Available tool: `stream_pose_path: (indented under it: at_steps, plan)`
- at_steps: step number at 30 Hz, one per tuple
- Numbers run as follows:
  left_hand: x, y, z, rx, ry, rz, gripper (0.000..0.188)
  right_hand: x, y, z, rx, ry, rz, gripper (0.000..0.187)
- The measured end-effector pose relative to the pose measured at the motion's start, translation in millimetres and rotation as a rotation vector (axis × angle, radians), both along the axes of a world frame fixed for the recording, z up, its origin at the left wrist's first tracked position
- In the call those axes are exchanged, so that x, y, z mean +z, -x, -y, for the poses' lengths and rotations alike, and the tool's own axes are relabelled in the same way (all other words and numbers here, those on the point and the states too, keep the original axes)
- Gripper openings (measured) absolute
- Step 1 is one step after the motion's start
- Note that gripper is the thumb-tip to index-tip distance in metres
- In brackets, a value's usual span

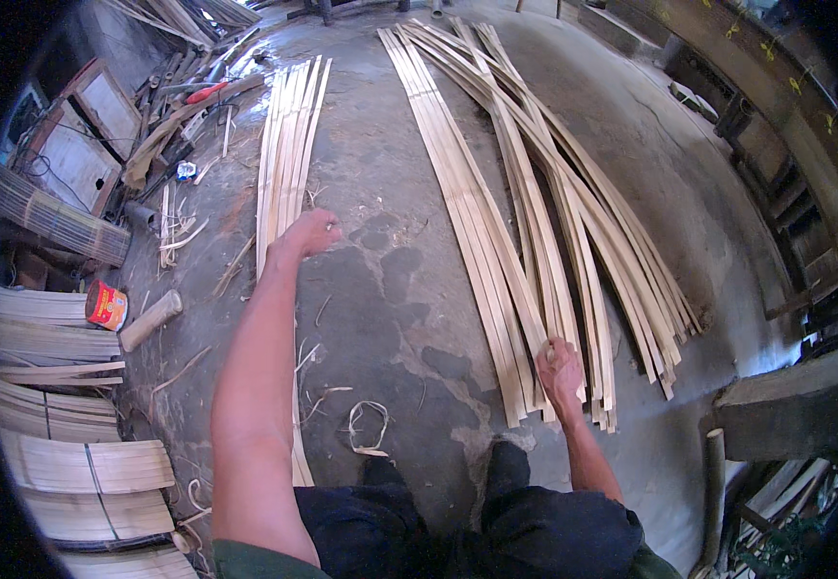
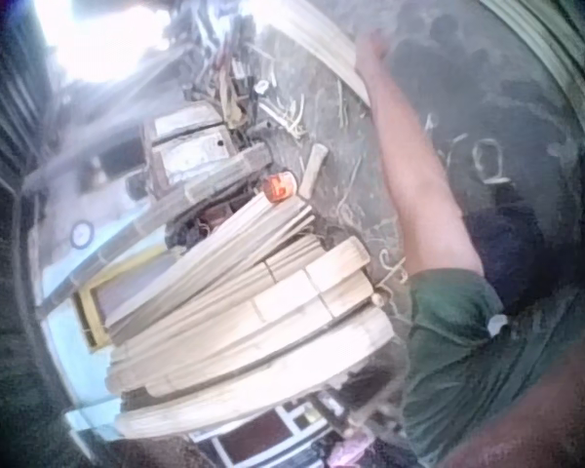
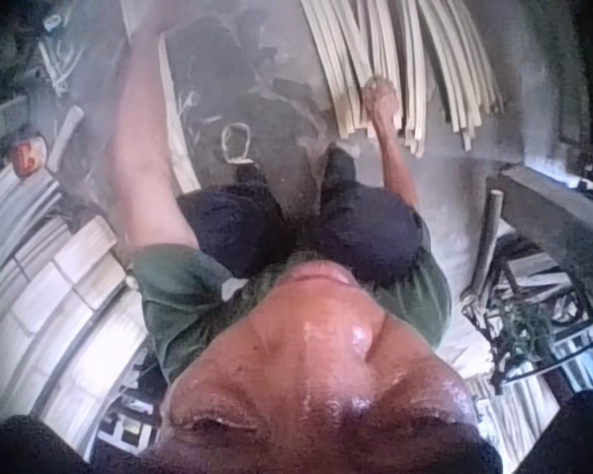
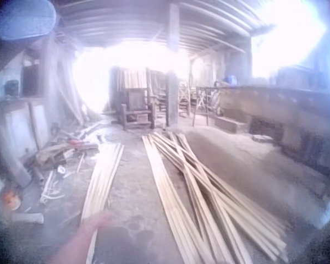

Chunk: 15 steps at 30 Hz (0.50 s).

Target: The person sorts and aligns thin wooden strips on the floor, then gathers them into a bundle and ties them with a string.

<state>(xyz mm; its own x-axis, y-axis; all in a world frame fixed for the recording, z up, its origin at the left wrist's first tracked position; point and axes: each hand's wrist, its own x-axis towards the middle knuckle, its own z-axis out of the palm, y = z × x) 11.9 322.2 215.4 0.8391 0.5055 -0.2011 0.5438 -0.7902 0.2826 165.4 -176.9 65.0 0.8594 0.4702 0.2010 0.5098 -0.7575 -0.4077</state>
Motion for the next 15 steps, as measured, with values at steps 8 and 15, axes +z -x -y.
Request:
stream_pose_path:
  at_steps: [8, 15]
  plan:
    - [-12, 4, -15, 0.002, -0.028, -0.006, 0.042, 90, 10, 5, -0.086, -0.636, -0.296, 0.029]
    - [2, -6, 5, 0.042, 0.061, 0.008, 0.043, 103, -14, 28, -0.050, -0.585, -0.215, 0.041]
